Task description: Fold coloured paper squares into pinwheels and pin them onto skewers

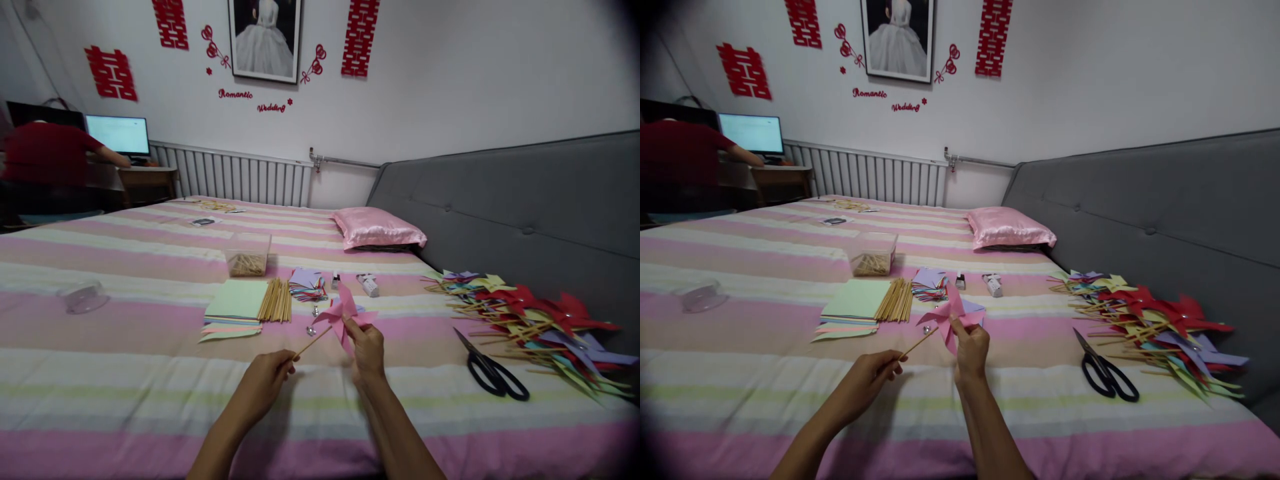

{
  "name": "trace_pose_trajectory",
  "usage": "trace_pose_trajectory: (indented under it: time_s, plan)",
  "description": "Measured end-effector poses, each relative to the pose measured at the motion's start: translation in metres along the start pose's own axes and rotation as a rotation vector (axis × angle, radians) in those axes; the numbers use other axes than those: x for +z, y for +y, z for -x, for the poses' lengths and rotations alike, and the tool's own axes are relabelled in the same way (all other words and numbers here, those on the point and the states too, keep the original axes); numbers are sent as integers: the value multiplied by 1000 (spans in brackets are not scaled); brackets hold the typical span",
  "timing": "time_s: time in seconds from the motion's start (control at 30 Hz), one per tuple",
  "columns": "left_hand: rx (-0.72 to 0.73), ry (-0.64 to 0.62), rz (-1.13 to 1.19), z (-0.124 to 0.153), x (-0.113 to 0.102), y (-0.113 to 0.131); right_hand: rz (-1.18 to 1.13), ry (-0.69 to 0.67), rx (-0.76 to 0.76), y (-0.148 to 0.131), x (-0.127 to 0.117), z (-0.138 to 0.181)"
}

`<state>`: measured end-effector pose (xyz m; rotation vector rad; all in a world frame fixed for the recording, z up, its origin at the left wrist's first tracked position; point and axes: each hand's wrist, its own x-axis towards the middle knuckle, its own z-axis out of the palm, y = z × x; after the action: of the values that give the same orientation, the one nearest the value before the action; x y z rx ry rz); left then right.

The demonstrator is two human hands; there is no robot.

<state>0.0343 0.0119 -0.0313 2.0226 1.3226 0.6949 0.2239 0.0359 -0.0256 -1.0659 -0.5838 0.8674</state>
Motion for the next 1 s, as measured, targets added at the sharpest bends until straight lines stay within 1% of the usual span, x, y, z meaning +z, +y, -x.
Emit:
trace_pose_trajectory:
  time_s: [0.23,0.4,0.53,0.7,0.9,1.0]
  plan:
    - [-35,22,-191,-1,-2,-5,0,73,-47,2,-7,-11]
    - [-82,28,-329,1,-5,0,33,87,-96,3,-10,-15]
    - [-80,10,-355,0,-5,4,47,86,-93,3,-10,-15]
    - [-77,-9,-362,-2,-5,3,-47,47,-41,3,-8,-16]
    - [-73,-24,-356,-3,-5,5,-74,45,-37,6,-9,-19]
    - [-85,-28,-368,-4,-5,6,-94,37,-62,7,-7,-17]
